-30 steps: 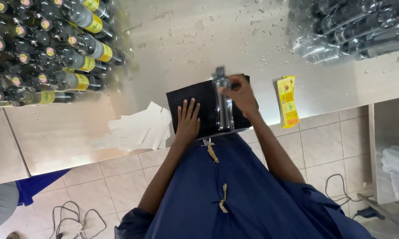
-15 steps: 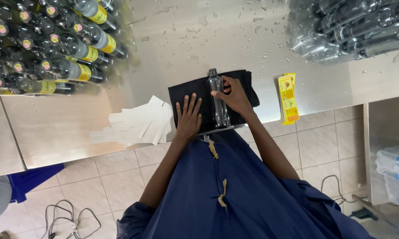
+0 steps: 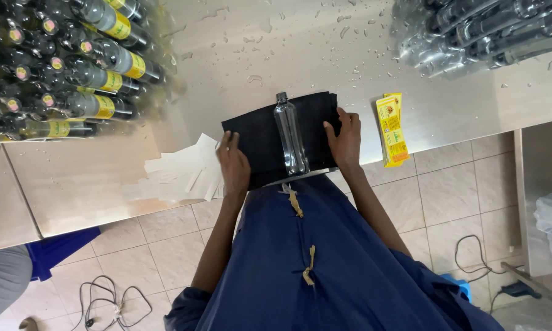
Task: Manually peeling adhesive labels from a strip and applying them to glass bottles on a production table.
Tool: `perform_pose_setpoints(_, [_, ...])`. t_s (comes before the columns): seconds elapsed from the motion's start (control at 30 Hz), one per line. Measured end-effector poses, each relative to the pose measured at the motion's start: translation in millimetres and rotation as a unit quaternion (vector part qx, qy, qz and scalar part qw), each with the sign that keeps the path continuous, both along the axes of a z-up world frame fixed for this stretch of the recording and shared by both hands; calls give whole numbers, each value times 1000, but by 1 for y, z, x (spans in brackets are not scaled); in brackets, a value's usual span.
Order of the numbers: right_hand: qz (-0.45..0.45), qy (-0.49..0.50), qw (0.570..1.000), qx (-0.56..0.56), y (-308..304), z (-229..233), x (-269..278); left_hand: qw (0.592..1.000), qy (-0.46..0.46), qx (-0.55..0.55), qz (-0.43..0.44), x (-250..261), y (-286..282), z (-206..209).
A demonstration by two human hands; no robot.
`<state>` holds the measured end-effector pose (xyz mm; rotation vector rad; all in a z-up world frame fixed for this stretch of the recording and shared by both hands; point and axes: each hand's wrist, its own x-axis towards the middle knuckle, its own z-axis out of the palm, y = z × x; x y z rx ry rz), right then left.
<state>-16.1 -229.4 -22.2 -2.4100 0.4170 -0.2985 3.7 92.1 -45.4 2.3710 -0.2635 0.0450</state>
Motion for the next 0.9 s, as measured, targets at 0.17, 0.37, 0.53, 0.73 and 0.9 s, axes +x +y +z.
perform_pose_setpoints(0.17, [-2, 63, 997, -40, -2, -1, 3, 981, 104, 79, 143, 20, 7, -3])
perform_pose_setpoints(0.37, [-2, 65, 997, -35, -9, 4, 1, 985, 80, 37, 150, 12, -12, 10])
perform_pose_setpoints(0.53, [52, 71, 979, 185, 8, 17, -3, 925, 289, -224, 106, 4, -68, 18])
perform_pose_setpoints(0.73, [115, 126, 896, 409, 32, 7, -10, 896, 370, -240, 54, 10, -83, 35])
perform_pose_setpoints(0.9, [143, 148, 894, 398, 30, 18, -9, 924, 336, -175, 44, 12, -70, 1])
